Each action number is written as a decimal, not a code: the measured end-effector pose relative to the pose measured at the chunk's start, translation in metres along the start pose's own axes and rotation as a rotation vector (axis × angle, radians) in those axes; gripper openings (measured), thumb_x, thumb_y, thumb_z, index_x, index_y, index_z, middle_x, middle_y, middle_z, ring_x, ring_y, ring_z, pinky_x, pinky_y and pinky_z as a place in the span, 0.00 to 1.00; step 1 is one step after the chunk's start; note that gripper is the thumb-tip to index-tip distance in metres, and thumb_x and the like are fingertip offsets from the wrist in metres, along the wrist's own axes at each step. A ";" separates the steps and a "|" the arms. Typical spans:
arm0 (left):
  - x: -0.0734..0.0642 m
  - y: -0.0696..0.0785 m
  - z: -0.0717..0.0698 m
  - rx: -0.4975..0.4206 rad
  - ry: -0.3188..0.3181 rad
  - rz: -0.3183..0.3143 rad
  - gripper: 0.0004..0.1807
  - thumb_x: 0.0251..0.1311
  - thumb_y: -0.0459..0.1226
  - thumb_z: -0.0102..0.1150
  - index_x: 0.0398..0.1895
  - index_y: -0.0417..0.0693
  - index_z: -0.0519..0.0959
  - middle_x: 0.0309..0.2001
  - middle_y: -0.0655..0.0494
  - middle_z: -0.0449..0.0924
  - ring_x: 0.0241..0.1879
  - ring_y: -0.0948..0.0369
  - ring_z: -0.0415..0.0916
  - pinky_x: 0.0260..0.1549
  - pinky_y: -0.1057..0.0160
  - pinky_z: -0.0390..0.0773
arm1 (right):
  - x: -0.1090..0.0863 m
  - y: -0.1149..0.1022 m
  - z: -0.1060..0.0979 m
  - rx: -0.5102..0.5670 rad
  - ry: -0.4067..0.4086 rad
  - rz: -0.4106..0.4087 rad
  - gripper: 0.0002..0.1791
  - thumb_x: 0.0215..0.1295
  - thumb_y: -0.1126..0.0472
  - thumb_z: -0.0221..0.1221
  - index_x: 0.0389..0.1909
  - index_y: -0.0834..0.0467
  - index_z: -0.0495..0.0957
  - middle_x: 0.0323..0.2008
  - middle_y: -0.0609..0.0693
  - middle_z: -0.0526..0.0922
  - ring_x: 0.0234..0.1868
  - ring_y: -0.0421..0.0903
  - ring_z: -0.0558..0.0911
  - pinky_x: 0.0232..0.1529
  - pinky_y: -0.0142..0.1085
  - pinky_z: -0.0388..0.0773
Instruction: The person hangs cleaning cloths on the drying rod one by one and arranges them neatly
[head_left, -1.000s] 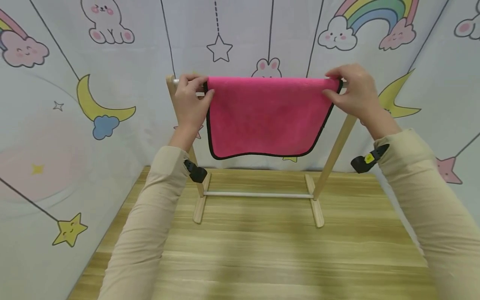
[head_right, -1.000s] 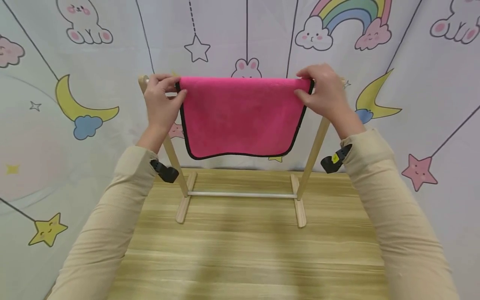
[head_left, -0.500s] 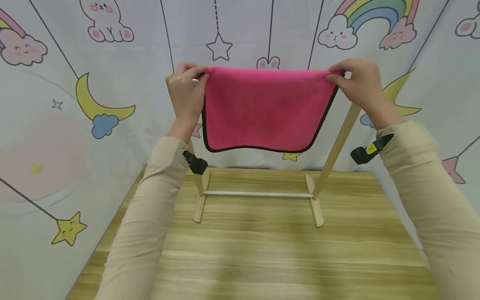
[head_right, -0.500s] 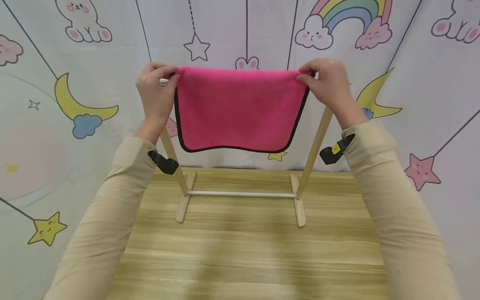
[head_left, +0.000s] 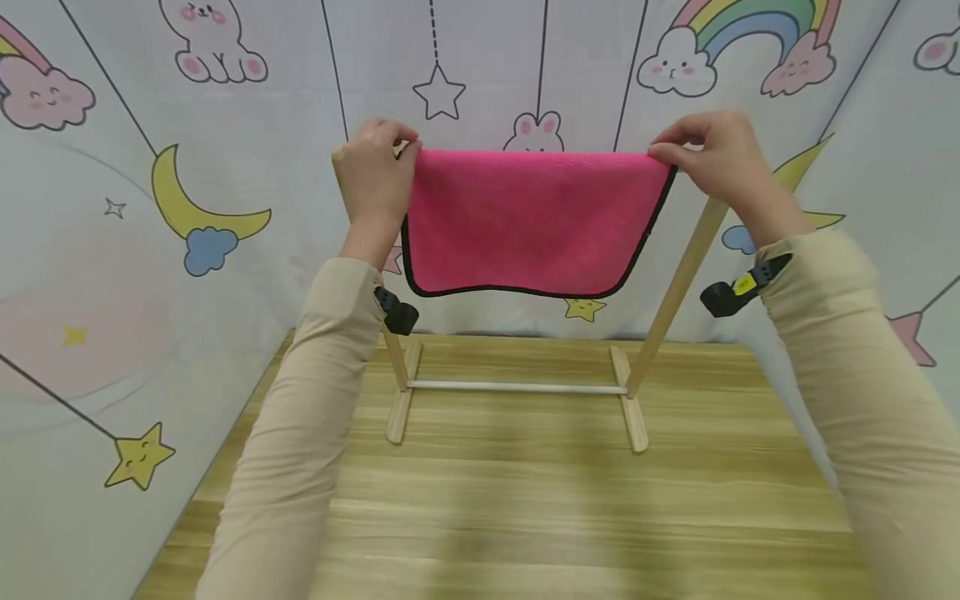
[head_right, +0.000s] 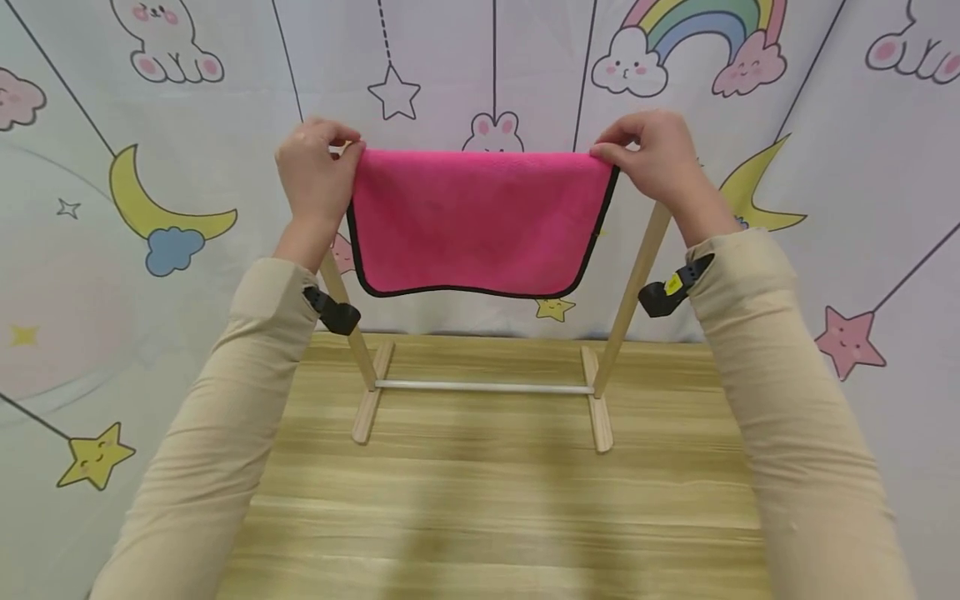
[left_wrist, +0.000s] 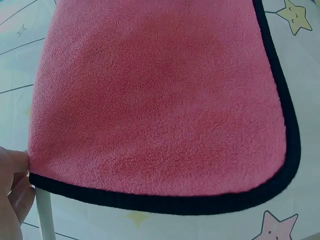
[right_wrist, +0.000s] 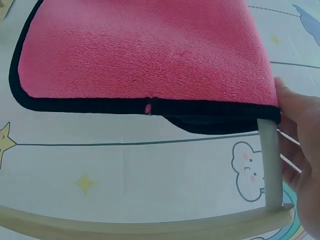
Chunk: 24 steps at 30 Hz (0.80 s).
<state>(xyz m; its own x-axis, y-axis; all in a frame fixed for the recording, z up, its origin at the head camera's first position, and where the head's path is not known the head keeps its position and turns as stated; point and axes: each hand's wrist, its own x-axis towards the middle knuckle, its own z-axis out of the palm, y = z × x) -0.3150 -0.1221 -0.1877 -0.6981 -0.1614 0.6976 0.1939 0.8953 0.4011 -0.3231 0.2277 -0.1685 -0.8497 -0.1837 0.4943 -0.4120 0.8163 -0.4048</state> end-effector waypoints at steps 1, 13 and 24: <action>0.000 -0.001 0.000 -0.004 0.000 0.002 0.11 0.62 0.42 0.52 0.40 0.51 0.82 0.42 0.59 0.80 0.43 0.64 0.75 0.46 0.59 0.65 | -0.002 0.000 0.000 -0.008 0.014 -0.021 0.18 0.62 0.52 0.55 0.42 0.63 0.81 0.36 0.54 0.79 0.42 0.39 0.69 0.45 0.34 0.68; -0.026 -0.026 0.011 -0.328 0.189 0.157 0.13 0.57 0.38 0.58 0.40 0.38 0.79 0.39 0.46 0.78 0.40 0.57 0.77 0.42 0.69 0.77 | -0.015 0.005 0.003 -0.037 0.044 -0.161 0.17 0.57 0.57 0.61 0.43 0.64 0.80 0.40 0.56 0.81 0.40 0.40 0.71 0.43 0.20 0.73; -0.054 -0.048 0.034 -0.660 0.007 -0.056 0.20 0.52 0.36 0.63 0.49 0.39 0.74 0.42 0.46 0.79 0.39 0.57 0.78 0.39 0.66 0.79 | -0.029 0.012 0.005 -0.053 0.211 -0.288 0.19 0.51 0.63 0.66 0.45 0.66 0.79 0.43 0.59 0.80 0.47 0.51 0.75 0.51 0.35 0.73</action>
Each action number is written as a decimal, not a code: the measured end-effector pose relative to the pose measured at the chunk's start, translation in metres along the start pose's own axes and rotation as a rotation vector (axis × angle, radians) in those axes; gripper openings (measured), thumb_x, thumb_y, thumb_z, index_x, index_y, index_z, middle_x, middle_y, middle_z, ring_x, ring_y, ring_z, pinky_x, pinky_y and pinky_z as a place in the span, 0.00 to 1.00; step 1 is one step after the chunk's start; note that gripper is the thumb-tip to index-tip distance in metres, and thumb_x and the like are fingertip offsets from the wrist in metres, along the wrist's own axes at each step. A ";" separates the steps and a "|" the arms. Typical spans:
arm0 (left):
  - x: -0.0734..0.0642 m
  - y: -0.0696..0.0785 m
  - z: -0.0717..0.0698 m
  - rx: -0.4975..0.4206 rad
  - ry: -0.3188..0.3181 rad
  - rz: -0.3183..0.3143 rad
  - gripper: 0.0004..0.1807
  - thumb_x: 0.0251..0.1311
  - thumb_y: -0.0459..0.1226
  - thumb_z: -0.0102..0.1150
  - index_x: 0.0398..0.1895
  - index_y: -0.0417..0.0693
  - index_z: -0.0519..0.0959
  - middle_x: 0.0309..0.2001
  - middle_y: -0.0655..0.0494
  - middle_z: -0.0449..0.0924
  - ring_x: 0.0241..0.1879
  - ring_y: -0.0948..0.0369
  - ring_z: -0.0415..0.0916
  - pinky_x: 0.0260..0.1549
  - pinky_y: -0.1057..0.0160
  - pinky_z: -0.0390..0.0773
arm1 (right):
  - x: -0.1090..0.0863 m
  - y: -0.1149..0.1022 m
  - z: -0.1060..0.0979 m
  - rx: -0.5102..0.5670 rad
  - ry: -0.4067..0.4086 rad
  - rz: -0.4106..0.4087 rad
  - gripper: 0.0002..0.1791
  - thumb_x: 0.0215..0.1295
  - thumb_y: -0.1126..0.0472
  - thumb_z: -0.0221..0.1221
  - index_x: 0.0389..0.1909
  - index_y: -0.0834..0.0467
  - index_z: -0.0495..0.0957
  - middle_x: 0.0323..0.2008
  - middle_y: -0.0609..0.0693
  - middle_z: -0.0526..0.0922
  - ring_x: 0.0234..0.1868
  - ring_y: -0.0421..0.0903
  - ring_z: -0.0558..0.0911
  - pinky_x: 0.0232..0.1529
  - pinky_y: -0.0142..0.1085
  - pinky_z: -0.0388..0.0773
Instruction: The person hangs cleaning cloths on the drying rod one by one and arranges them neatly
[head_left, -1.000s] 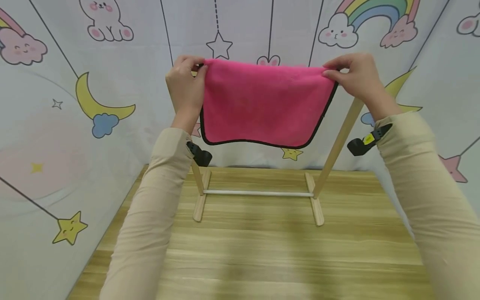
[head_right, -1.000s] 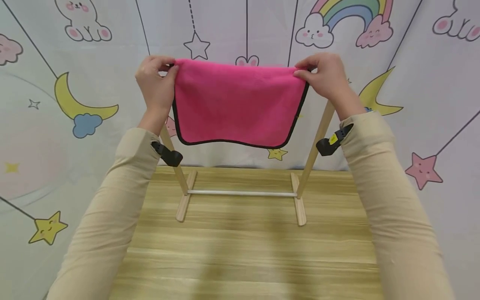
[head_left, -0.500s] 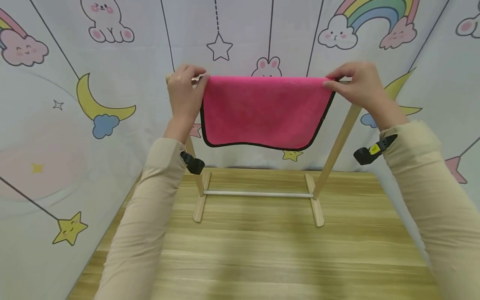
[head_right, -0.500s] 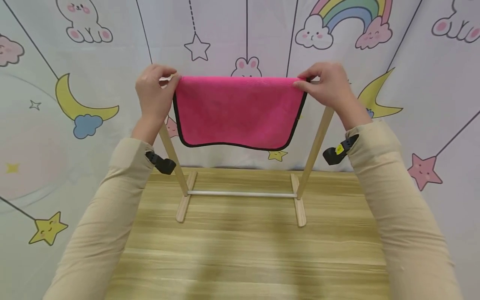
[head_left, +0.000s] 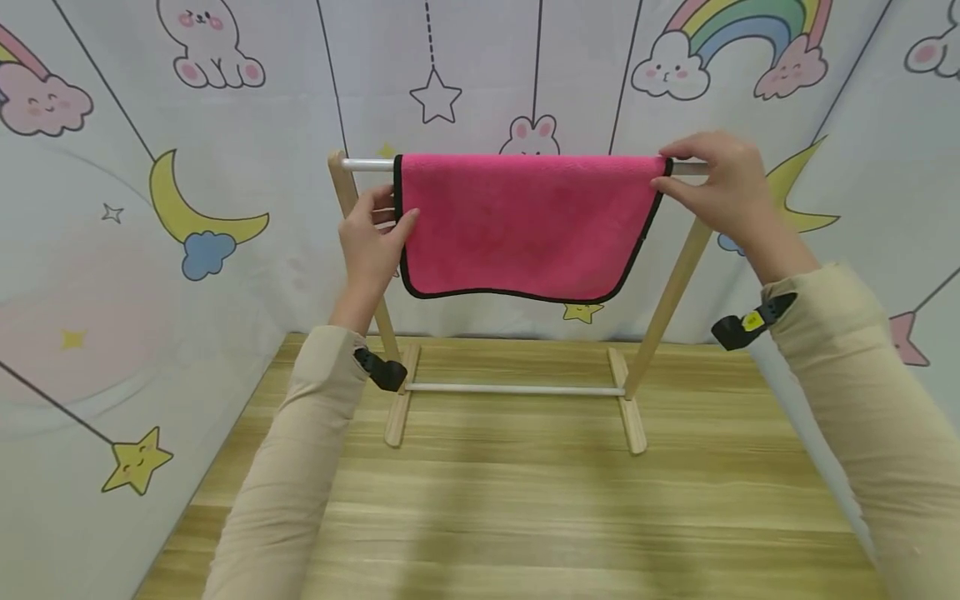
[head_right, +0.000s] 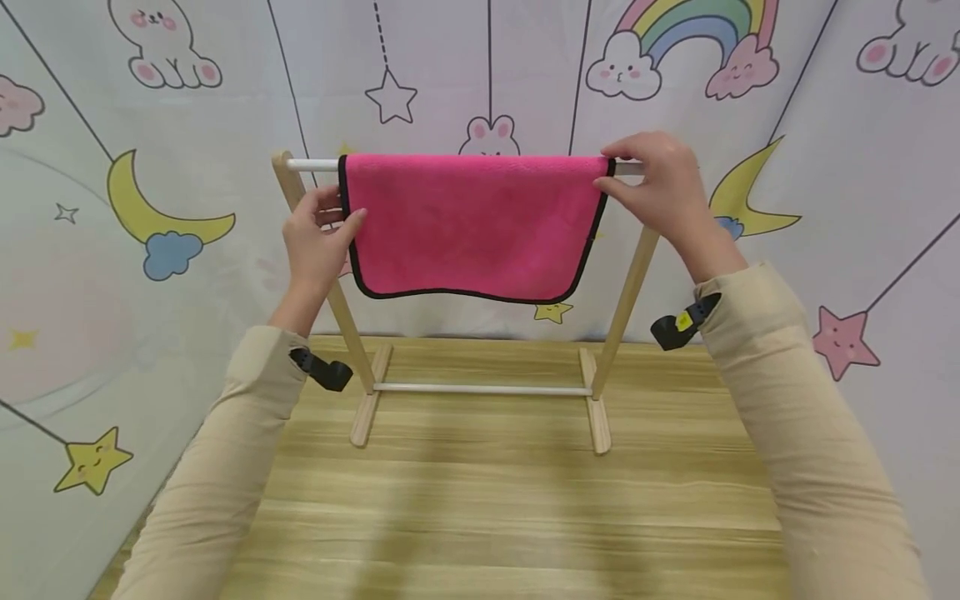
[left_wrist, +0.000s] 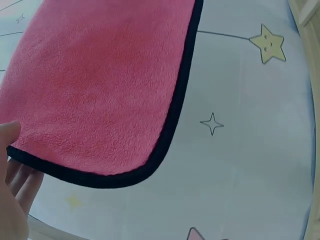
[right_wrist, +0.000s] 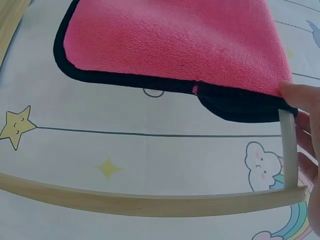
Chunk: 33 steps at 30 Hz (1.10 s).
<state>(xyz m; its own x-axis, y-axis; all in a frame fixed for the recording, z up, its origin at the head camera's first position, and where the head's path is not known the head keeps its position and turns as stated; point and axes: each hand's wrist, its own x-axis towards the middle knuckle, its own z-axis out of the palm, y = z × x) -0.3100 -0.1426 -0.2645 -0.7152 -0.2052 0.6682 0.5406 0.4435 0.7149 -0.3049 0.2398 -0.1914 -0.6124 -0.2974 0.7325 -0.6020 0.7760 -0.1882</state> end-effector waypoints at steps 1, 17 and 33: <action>-0.001 -0.001 0.000 -0.029 -0.009 -0.024 0.21 0.52 0.36 0.63 0.49 0.39 0.74 0.42 0.45 0.79 0.39 0.58 0.78 0.39 0.68 0.79 | -0.002 0.000 0.000 0.000 0.036 -0.014 0.19 0.51 0.63 0.66 0.44 0.66 0.79 0.43 0.59 0.80 0.47 0.52 0.75 0.51 0.35 0.72; -0.017 0.007 -0.005 -0.192 -0.045 -0.133 0.19 0.52 0.27 0.60 0.48 0.30 0.71 0.39 0.38 0.77 0.31 0.68 0.72 0.37 0.72 0.75 | -0.059 0.006 0.035 0.252 0.193 0.117 0.18 0.48 0.70 0.65 0.43 0.68 0.76 0.35 0.60 0.81 0.34 0.25 0.72 0.36 0.17 0.69; -0.037 0.003 -0.008 -0.223 -0.068 -0.168 0.17 0.52 0.25 0.59 0.45 0.26 0.71 0.35 0.42 0.75 0.31 0.68 0.72 0.31 0.78 0.75 | -0.089 -0.019 0.074 0.488 0.025 0.361 0.19 0.58 0.70 0.57 0.50 0.72 0.66 0.38 0.60 0.74 0.37 0.34 0.73 0.35 0.18 0.70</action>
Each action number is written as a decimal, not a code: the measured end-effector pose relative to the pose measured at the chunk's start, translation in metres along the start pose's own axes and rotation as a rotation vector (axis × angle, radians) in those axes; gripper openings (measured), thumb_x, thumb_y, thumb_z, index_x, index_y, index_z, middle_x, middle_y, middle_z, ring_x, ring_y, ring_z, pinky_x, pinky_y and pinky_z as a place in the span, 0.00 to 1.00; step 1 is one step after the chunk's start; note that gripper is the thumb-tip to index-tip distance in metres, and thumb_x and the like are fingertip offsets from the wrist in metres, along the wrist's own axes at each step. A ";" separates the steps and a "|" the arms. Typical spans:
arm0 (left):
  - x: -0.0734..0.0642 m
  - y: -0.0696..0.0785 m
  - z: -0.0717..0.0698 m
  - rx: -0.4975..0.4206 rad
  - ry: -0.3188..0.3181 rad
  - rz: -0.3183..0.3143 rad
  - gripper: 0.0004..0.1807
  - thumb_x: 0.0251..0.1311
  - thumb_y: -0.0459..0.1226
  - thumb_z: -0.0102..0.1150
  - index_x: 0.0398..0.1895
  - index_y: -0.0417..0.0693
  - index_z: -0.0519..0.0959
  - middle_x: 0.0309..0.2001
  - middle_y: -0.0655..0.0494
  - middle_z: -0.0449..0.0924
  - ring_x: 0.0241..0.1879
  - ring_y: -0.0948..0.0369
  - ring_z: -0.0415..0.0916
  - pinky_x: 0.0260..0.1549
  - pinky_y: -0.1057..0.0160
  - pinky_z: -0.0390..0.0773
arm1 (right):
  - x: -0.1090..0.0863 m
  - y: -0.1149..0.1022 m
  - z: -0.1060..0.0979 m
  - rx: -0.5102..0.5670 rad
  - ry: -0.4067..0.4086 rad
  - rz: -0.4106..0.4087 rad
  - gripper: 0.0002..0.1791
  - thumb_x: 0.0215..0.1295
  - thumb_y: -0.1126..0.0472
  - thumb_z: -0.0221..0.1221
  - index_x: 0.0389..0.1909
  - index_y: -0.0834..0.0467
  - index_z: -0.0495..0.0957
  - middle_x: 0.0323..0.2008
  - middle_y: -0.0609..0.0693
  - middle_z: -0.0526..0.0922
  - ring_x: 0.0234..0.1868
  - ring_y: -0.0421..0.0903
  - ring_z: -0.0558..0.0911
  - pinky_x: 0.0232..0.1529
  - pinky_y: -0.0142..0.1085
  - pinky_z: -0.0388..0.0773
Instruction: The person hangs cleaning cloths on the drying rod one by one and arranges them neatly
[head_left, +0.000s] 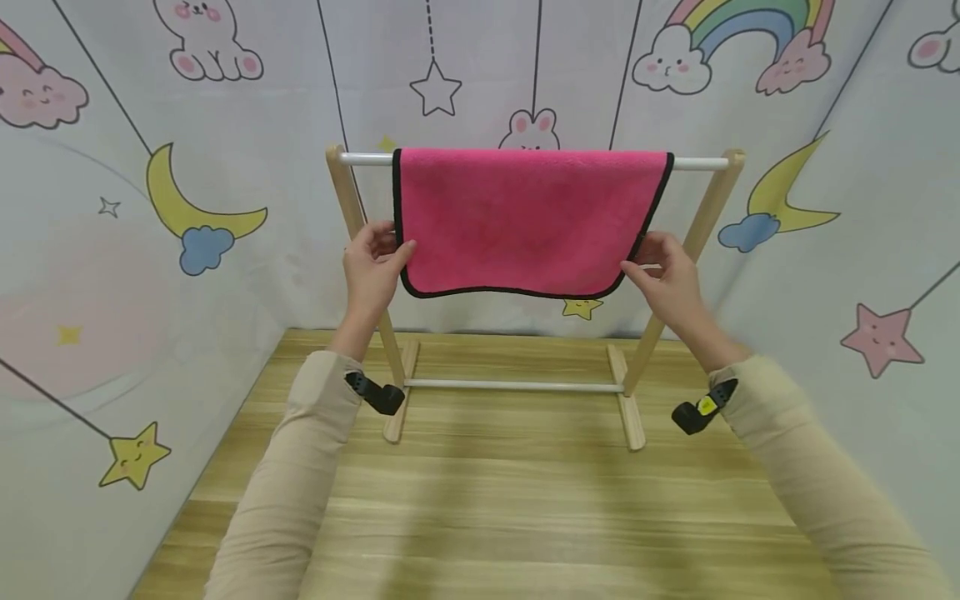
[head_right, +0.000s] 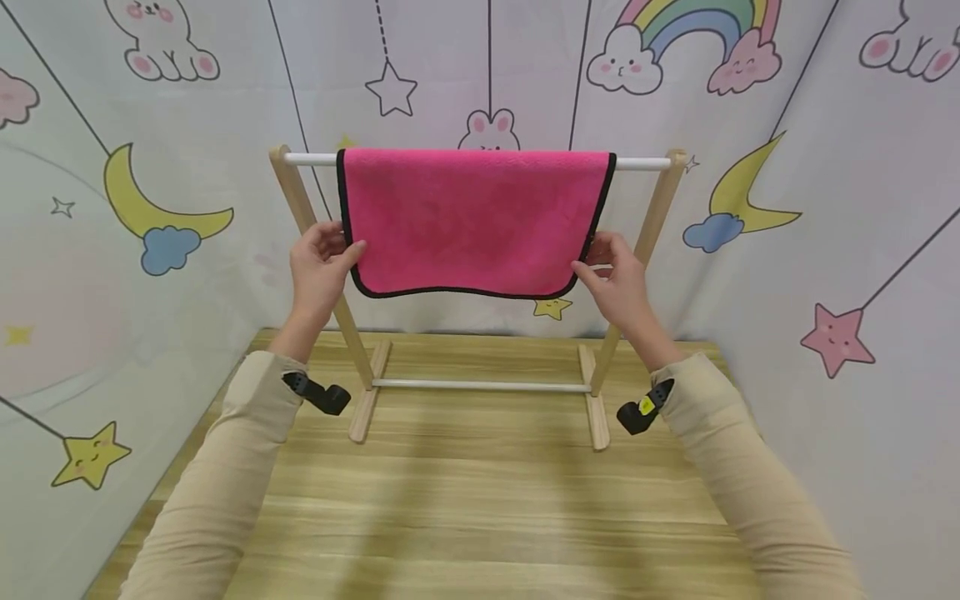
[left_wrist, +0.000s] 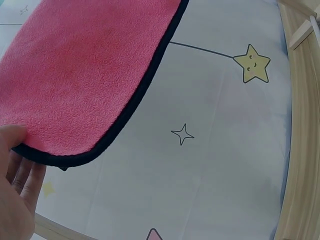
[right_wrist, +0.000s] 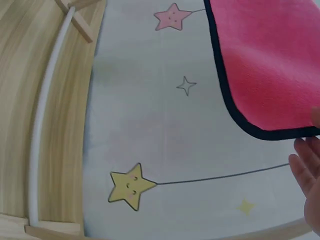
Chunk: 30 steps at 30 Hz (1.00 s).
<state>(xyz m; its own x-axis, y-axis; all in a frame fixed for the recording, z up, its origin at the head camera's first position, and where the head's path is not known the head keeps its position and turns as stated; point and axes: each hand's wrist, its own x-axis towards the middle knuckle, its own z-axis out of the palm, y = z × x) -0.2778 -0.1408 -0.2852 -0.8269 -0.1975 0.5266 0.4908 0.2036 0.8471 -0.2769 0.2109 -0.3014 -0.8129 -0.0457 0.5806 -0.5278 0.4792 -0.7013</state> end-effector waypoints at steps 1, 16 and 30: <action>0.000 -0.001 0.000 -0.005 0.004 0.003 0.17 0.51 0.25 0.60 0.45 0.25 0.71 0.34 0.43 0.75 0.31 0.68 0.72 0.31 0.78 0.75 | -0.002 -0.003 0.002 0.017 0.019 0.000 0.18 0.58 0.71 0.56 0.48 0.73 0.66 0.36 0.58 0.74 0.36 0.33 0.73 0.34 0.17 0.70; -0.002 0.009 0.004 -0.062 0.035 0.067 0.16 0.52 0.25 0.58 0.44 0.24 0.72 0.34 0.46 0.76 0.29 0.69 0.73 0.29 0.78 0.74 | -0.003 -0.019 0.001 0.209 0.188 -0.090 0.07 0.58 0.77 0.51 0.35 0.78 0.66 0.25 0.45 0.72 0.24 0.33 0.74 0.26 0.20 0.75; 0.009 0.045 0.007 -0.114 0.106 0.179 0.14 0.52 0.25 0.59 0.42 0.26 0.74 0.31 0.55 0.77 0.28 0.68 0.73 0.32 0.74 0.75 | 0.026 -0.028 -0.028 0.353 0.221 -0.091 0.08 0.59 0.75 0.52 0.36 0.60 0.74 0.29 0.47 0.75 0.24 0.38 0.74 0.27 0.22 0.75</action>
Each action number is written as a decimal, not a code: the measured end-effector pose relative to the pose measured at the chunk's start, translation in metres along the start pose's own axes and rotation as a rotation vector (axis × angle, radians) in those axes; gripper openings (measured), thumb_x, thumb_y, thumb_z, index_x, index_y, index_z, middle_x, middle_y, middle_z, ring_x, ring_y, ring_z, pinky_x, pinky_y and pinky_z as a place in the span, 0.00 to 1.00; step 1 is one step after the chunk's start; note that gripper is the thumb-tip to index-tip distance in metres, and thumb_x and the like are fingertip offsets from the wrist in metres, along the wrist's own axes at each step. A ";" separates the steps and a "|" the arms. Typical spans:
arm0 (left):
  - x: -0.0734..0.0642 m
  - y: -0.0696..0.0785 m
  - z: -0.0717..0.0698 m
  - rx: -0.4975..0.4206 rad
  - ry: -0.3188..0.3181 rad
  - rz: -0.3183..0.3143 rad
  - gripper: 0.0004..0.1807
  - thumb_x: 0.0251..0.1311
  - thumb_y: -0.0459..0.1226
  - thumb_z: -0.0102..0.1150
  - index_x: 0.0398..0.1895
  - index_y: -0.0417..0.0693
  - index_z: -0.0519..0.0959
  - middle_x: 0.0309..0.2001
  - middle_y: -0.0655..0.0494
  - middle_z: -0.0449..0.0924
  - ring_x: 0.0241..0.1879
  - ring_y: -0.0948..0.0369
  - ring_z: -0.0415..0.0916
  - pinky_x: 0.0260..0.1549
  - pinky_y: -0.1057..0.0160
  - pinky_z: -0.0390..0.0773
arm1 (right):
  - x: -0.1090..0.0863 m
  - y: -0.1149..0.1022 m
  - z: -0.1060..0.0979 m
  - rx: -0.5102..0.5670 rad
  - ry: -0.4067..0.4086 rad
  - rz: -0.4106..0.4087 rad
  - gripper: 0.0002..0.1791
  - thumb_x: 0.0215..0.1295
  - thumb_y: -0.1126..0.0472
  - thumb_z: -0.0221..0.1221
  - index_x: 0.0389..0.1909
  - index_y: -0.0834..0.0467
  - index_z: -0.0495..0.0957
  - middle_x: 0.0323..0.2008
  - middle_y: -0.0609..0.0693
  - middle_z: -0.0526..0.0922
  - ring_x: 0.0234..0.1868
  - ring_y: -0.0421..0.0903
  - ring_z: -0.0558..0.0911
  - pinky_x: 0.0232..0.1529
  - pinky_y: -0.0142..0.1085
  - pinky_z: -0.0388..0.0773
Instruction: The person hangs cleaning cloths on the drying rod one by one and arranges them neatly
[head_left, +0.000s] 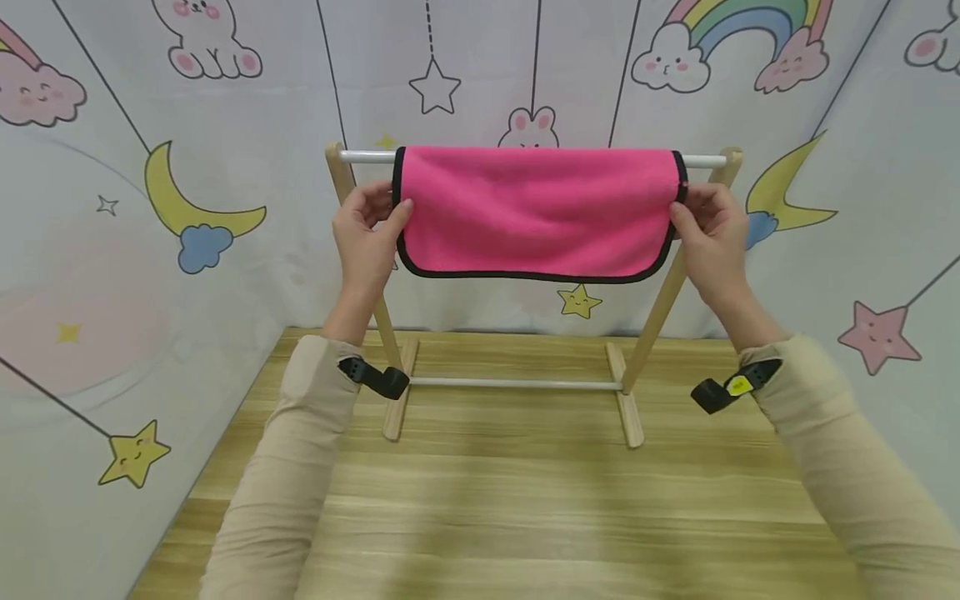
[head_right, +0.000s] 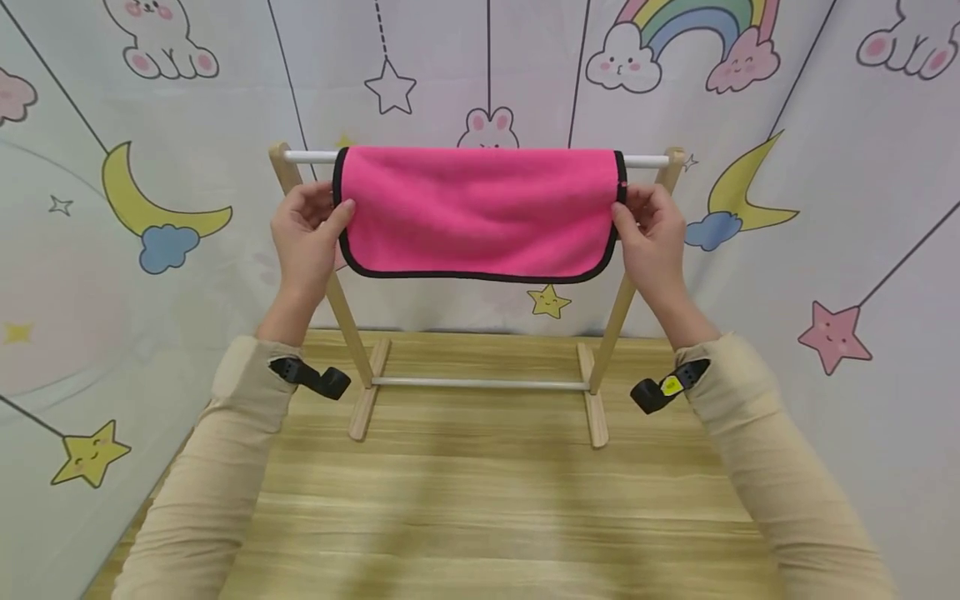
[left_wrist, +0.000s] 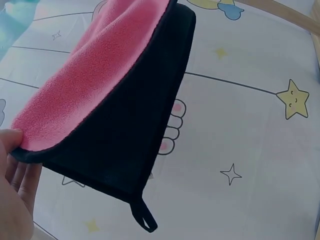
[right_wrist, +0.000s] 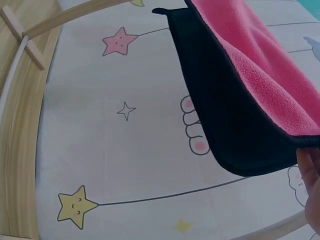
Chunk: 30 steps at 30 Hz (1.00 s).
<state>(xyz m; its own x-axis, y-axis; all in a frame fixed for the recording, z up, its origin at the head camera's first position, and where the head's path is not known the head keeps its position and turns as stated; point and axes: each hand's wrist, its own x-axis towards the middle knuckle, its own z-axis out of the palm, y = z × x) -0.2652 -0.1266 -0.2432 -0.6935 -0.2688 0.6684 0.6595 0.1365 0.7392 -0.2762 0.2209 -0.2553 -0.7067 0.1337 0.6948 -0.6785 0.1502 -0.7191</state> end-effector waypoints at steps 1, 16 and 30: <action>0.001 0.001 0.001 0.005 -0.001 0.000 0.14 0.52 0.25 0.59 0.42 0.26 0.73 0.31 0.53 0.78 0.28 0.68 0.73 0.32 0.74 0.75 | 0.003 0.001 -0.001 0.005 0.015 0.006 0.08 0.59 0.74 0.52 0.36 0.60 0.75 0.29 0.47 0.76 0.24 0.38 0.74 0.27 0.22 0.75; -0.012 -0.018 0.002 0.056 -0.116 -0.164 0.17 0.53 0.26 0.58 0.47 0.26 0.71 0.36 0.42 0.77 0.31 0.68 0.72 0.33 0.75 0.74 | -0.011 0.026 -0.001 -0.081 -0.117 0.249 0.11 0.59 0.70 0.56 0.42 0.59 0.70 0.31 0.42 0.75 0.29 0.36 0.76 0.28 0.21 0.75; 0.000 -0.041 0.000 0.007 -0.050 -0.204 0.15 0.53 0.31 0.60 0.45 0.36 0.75 0.34 0.52 0.78 0.32 0.63 0.74 0.31 0.74 0.78 | -0.007 0.020 -0.003 -0.006 0.018 0.148 0.10 0.55 0.71 0.59 0.38 0.58 0.75 0.29 0.44 0.78 0.27 0.37 0.76 0.27 0.21 0.76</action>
<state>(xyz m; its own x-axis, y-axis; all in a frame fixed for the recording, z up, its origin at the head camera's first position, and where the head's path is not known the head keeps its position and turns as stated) -0.2919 -0.1325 -0.2740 -0.8260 -0.2437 0.5083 0.5022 0.0911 0.8599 -0.2842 0.2261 -0.2746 -0.7955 0.1719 0.5811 -0.5657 0.1330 -0.8138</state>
